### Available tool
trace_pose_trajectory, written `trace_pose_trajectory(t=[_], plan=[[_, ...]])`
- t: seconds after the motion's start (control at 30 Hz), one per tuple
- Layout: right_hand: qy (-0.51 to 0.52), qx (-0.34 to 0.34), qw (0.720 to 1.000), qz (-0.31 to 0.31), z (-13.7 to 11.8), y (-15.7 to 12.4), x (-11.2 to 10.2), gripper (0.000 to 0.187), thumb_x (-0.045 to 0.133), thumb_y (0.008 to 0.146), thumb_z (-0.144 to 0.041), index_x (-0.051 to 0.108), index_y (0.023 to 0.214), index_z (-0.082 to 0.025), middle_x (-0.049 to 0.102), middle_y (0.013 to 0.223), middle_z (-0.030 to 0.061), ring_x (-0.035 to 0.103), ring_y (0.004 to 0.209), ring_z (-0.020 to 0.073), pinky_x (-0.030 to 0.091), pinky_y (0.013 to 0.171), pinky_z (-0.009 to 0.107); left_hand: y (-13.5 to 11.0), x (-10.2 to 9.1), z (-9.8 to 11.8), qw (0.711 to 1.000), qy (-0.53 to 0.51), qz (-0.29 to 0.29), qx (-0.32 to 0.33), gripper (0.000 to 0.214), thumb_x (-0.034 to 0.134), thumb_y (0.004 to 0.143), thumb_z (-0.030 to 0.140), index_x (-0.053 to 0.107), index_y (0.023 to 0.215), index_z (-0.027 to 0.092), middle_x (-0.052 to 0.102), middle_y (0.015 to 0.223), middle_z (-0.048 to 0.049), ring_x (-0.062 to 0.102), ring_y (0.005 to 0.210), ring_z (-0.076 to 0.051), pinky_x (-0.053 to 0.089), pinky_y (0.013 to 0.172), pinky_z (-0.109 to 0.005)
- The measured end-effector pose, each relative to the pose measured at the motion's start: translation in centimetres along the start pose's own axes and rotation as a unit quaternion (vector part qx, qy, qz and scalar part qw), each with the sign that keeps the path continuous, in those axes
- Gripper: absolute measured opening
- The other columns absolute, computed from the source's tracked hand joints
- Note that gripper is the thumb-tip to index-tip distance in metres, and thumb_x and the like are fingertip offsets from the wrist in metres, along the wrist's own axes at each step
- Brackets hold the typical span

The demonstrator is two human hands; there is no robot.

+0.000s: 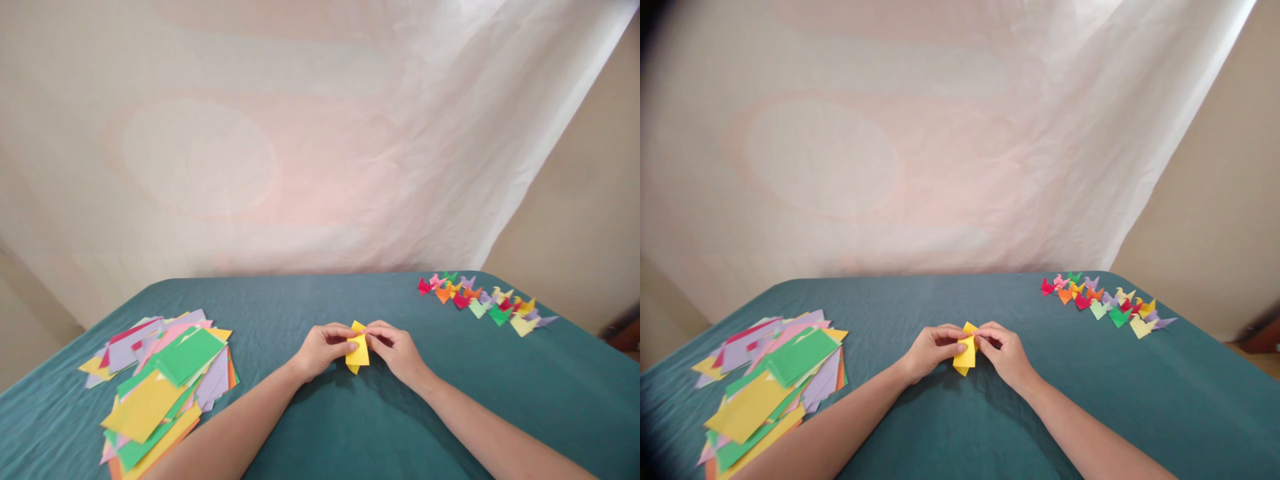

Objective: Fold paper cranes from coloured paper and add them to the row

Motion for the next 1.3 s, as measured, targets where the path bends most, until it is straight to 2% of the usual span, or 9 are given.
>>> trace_pose_trajectory(t=[0.23, 0.47, 0.6, 0.7, 0.9, 1.13, 1.3], plan=[[-0.006, -0.005, 1.000, -0.011, -0.3, -0.3, 0.4, 0.019, 0.054, 0.083, -0.030, 0.069, 0.084, -0.019, 0.064, 0.084, 0.0045, 0.058, 0.076, 0.0166, 0.046, 0.068, 0.027, 0.0, -0.4, 0.5, 0.996, 0.072, 0.039, 0.041, 0.020, 0.070, 0.070, 0.033, 0.072, 0.081, 0.015, 0.065, 0.089, -0.0071, 0.060, 0.080, -0.017, 0.048, 0.076, -0.028], [-0.013, -0.001, 0.999, -0.030, -1.2, -0.4, 0.5, 0.027, 0.049, 0.086, -0.033, 0.065, 0.071, -0.017, 0.060, 0.072, 0.0025, 0.055, 0.067, 0.0146, 0.043, 0.061, 0.025, -0.1, -0.3, 0.9, 0.995, 0.082, 0.038, 0.048, 0.019, 0.067, 0.073, 0.033, 0.070, 0.075, 0.014, 0.065, 0.082, -0.0054, 0.058, 0.074, -0.015, 0.046, 0.070, -0.024], [0.033, 0.039, 0.999, -0.016, -0.6, -0.8, 0.6, 0.022, 0.051, 0.085, -0.036, 0.063, 0.091, -0.018, 0.062, 0.081, 0.0028, 0.056, 0.070, 0.0149, 0.045, 0.061, 0.025, -0.1, -0.4, 1.0, 0.997, 0.045, 0.051, 0.032, 0.021, 0.068, 0.072, 0.034, 0.069, 0.074, 0.013, 0.066, 0.080, -0.0051, 0.058, 0.073, -0.014, 0.045, 0.070, -0.024], [0.037, 0.050, 0.998, 0.004, -0.2, -0.9, 0.6, 0.031, 0.058, 0.080, -0.036, 0.057, 0.106, -0.019, 0.062, 0.083, 0.0023, 0.056, 0.070, 0.0145, 0.046, 0.064, 0.025, -0.1, -0.3, 0.8, 0.998, 0.019, 0.055, 0.011, 0.025, 0.069, 0.071, 0.036, 0.068, 0.074, 0.012, 0.066, 0.077, -0.0051, 0.057, 0.068, -0.014, 0.045, 0.068, -0.024], [0.013, 0.054, 0.998, -0.009, -0.1, -0.7, 0.7, 0.026, 0.057, 0.080, -0.037, 0.059, 0.099, -0.018, 0.063, 0.083, 0.0033, 0.057, 0.070, 0.0150, 0.047, 0.066, 0.026, -0.2, -0.5, 0.5, 0.997, 0.020, 0.077, -0.004, 0.032, 0.070, 0.067, 0.043, 0.068, 0.076, 0.012, 0.067, 0.073, -0.0052, 0.058, 0.065, -0.015, 0.045, 0.066, -0.026], [-0.006, 0.010, 1.000, 0.025, -0.9, -0.9, 0.4, 0.031, 0.059, 0.078, -0.033, 0.054, 0.106, -0.020, 0.058, 0.081, 0.0013, 0.054, 0.065, 0.0130, 0.048, 0.062, 0.025, -0.3, -0.7, 0.9, 0.995, 0.020, 0.093, 0.009, 0.035, 0.069, 0.067, 0.045, 0.065, 0.076, 0.012, 0.065, 0.071, -0.0042, 0.057, 0.063, -0.014, 0.045, 0.063, -0.025], [-0.032, -0.033, 0.999, 0.019, -2.0, -1.1, 0.7, 0.018, 0.058, 0.080, -0.031, 0.055, 0.093, -0.020, 0.057, 0.081, 0.0021, 0.053, 0.065, 0.0133, 0.047, 0.063, 0.025, -0.3, -0.7, 0.9, 0.995, 0.028, 0.091, 0.014, 0.034, 0.068, 0.069, 0.045, 0.064, 0.077, 0.012, 0.065, 0.071, -0.0038, 0.058, 0.064, -0.014, 0.045, 0.064, -0.025]])
Point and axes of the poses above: each hand's wrist, its own y-axis towards the middle knuckle, its own x-axis out of the palm, z = x × y, the point moved 7 cm from there along y, towards the middle knuckle
